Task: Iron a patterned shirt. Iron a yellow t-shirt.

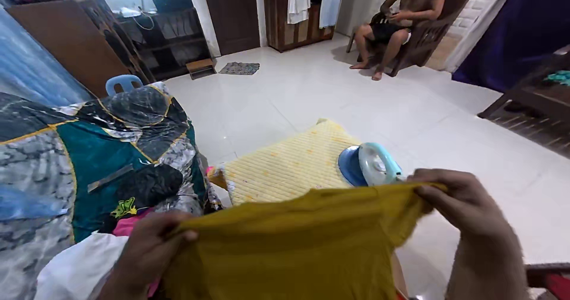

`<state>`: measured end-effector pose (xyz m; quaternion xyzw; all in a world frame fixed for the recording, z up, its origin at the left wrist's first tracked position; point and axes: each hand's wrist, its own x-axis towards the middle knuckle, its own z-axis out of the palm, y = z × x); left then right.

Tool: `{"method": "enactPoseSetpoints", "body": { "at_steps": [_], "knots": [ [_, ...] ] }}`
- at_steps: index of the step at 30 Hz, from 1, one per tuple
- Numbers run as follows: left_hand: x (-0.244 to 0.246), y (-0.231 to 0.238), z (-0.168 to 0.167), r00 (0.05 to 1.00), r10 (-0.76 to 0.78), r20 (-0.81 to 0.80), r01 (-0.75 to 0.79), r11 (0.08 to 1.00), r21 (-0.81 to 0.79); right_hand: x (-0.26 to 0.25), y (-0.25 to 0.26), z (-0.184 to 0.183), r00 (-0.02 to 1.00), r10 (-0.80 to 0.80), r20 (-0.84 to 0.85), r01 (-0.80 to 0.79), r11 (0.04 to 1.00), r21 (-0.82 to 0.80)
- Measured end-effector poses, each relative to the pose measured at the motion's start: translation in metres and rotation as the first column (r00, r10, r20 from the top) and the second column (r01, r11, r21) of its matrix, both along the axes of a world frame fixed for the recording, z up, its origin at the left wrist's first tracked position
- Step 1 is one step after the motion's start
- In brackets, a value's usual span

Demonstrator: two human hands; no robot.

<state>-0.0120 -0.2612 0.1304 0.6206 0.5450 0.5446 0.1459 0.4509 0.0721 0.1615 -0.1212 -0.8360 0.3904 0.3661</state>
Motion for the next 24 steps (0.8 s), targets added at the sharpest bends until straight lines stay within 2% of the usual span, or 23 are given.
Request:
{"method": "enactPoseSetpoints", "body": {
  "at_steps": [2,4,7,9,12,14,20,22,24],
  "knots": [
    [-0.014,0.035,-0.024,0.998,0.066,0.006,-0.065,0.994,-0.088,-0.019,0.029,-0.019,0.981,-0.144,0.129,0.15,0.988,-0.039],
    [-0.033,0.072,-0.048,0.994,0.108,0.003,-0.105,0.976,-0.192,-0.04,0.055,-0.034,0.884,-0.316,0.345,0.336,0.942,0.004],
    [-0.064,0.132,-0.095,0.983,0.169,-0.064,-0.181,0.908,-0.379,-0.079,0.088,-0.054,0.607,-0.434,0.665,0.496,0.861,0.11],
    [-0.082,0.167,-0.131,0.968,0.194,-0.158,-0.248,0.832,-0.497,-0.106,0.105,-0.069,0.437,-0.438,0.786,0.508,0.841,0.186],
    [-0.093,0.2,-0.173,0.953,0.163,-0.256,-0.289,0.741,-0.606,-0.143,0.126,-0.087,0.269,-0.452,0.85,0.51,0.816,0.273],
    [-0.093,0.213,-0.184,0.952,0.169,-0.255,-0.295,0.731,-0.616,-0.159,0.14,-0.092,0.206,-0.469,0.859,0.521,0.795,0.309],
    [-0.102,0.235,-0.177,0.943,0.28,-0.179,-0.332,0.809,-0.484,-0.184,0.169,-0.086,0.132,-0.548,0.826,0.619,0.696,0.363],
    [-0.106,0.244,-0.181,0.937,0.276,-0.216,-0.349,0.785,-0.512,-0.192,0.176,-0.095,0.107,-0.594,0.797,0.65,0.648,0.396],
    [-0.107,0.255,-0.183,0.934,0.197,-0.297,-0.347,0.689,-0.636,-0.2,0.18,-0.113,0.051,-0.608,0.793,0.629,0.636,0.447]
  ]
}}
